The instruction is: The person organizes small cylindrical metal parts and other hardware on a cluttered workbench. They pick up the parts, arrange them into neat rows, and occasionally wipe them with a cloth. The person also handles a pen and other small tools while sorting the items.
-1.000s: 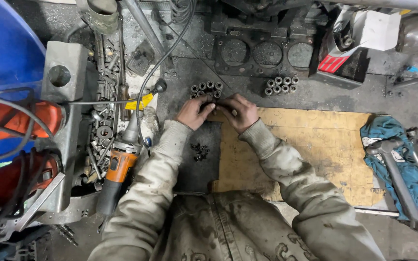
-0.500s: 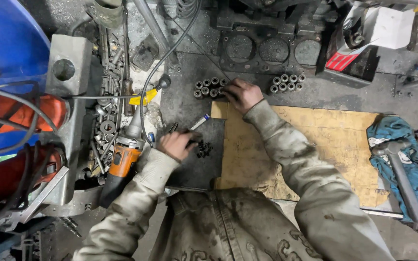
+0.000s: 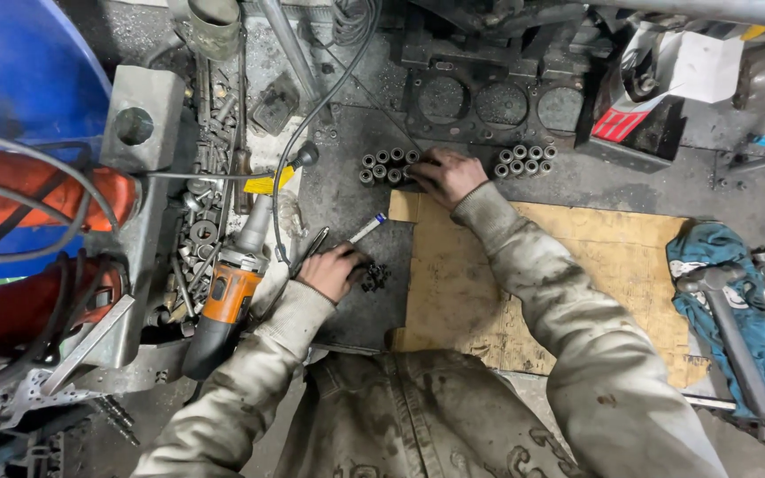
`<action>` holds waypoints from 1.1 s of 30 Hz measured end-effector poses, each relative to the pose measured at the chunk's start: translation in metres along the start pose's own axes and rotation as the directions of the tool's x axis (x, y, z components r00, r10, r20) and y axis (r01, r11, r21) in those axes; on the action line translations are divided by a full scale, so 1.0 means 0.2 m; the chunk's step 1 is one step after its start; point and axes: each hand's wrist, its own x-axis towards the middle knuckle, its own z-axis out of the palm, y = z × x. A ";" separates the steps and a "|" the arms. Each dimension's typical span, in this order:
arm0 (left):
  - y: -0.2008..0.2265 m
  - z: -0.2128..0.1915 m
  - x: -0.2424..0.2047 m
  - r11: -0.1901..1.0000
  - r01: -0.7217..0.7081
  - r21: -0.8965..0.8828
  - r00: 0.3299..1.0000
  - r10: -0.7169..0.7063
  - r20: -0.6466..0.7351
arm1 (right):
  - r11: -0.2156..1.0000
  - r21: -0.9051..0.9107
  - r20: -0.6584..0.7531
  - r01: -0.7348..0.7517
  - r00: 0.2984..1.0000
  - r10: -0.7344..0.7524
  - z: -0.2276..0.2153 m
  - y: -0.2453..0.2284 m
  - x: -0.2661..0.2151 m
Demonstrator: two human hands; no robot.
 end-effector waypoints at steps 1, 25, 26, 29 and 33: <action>0.00 -0.01 0.00 1.000 0.000 0.001 1.000 0.000 -0.003 | 1.000 -0.001 -0.002 0.002 1.000 -0.002 0.01 0.01 0.00; 0.19 -0.27 0.14 0.885 -0.079 -0.459 0.968 -0.042 -0.248 | 0.999 -0.047 0.164 0.006 0.986 0.002 0.00 0.05 0.02; 0.20 -0.29 0.14 0.875 -0.121 -0.469 0.955 -0.026 -0.295 | 0.998 -0.052 0.149 0.017 0.989 -0.009 0.01 0.06 0.02; 0.22 -0.33 0.17 0.851 -0.189 -0.490 0.933 0.000 -0.360 | 0.996 -0.084 0.141 0.027 0.990 -0.015 0.00 0.05 0.02; 0.24 -0.36 0.19 0.841 -0.229 -0.490 0.914 0.013 -0.406 | 0.982 -0.134 0.074 0.136 0.989 -0.127 -0.04 0.02 0.03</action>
